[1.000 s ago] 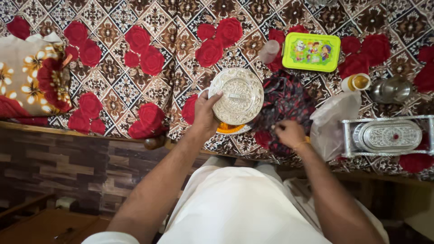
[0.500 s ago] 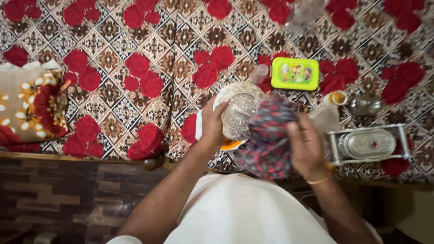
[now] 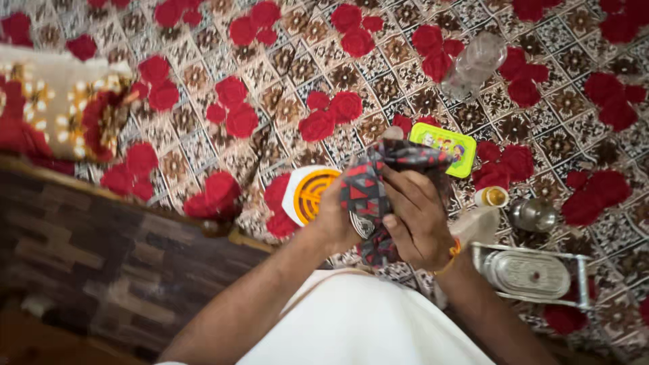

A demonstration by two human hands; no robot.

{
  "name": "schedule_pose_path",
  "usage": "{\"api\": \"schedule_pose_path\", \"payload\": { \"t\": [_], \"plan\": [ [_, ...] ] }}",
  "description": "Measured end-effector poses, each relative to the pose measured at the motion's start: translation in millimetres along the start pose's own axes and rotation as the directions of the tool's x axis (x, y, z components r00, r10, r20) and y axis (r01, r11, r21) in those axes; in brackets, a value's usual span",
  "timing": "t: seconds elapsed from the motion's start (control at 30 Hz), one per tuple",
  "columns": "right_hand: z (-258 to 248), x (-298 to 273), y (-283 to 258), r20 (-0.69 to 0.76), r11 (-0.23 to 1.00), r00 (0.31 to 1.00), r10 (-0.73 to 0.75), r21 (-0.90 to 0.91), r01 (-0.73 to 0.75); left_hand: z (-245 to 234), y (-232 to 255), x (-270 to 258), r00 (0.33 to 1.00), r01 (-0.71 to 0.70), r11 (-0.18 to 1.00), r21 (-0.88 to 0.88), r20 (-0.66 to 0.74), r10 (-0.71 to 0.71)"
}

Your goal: The person wipes a silver plate and an orange plastic lid with a patterned cloth. They handle the items one at a time, turning them over to clean both sides before placing them back on the bed.

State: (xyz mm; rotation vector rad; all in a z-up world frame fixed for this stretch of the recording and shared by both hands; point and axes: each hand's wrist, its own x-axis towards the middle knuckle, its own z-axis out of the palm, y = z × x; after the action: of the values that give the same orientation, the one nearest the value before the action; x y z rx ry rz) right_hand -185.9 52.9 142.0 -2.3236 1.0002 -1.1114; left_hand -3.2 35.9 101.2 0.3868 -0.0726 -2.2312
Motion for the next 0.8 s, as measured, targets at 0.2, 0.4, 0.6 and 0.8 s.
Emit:
{"api": "schedule_pose_path", "payload": {
  "t": [0.2,0.4,0.6,0.8],
  "plan": [
    [-20.9,5.5,3.4,-0.02,0.967,0.983,-0.184,-0.184,0.177,2.8,-34.5,-3.9,0.974,-0.219,0.965,0.142,-0.031,0.225],
    [-4.9,32.7,-2.5,-0.076,0.986,0.988,-0.134,0.093,0.14,39.0,-58.2,-35.5,0.842,-0.53,0.848,-0.031,0.1,0.53],
    [34.1,12.2,-58.7,0.145,0.808,0.955,0.258,0.51,-0.296,45.8,-74.7,-81.8,0.447,-0.76,0.392,0.518,-0.021,0.894],
    [48.6,-19.3,-102.7,0.116,0.885,0.952,-0.283,0.414,0.212,17.1,-108.6,-136.7,0.364,-0.883,0.36,0.302,-0.045,0.93]
  ]
}}
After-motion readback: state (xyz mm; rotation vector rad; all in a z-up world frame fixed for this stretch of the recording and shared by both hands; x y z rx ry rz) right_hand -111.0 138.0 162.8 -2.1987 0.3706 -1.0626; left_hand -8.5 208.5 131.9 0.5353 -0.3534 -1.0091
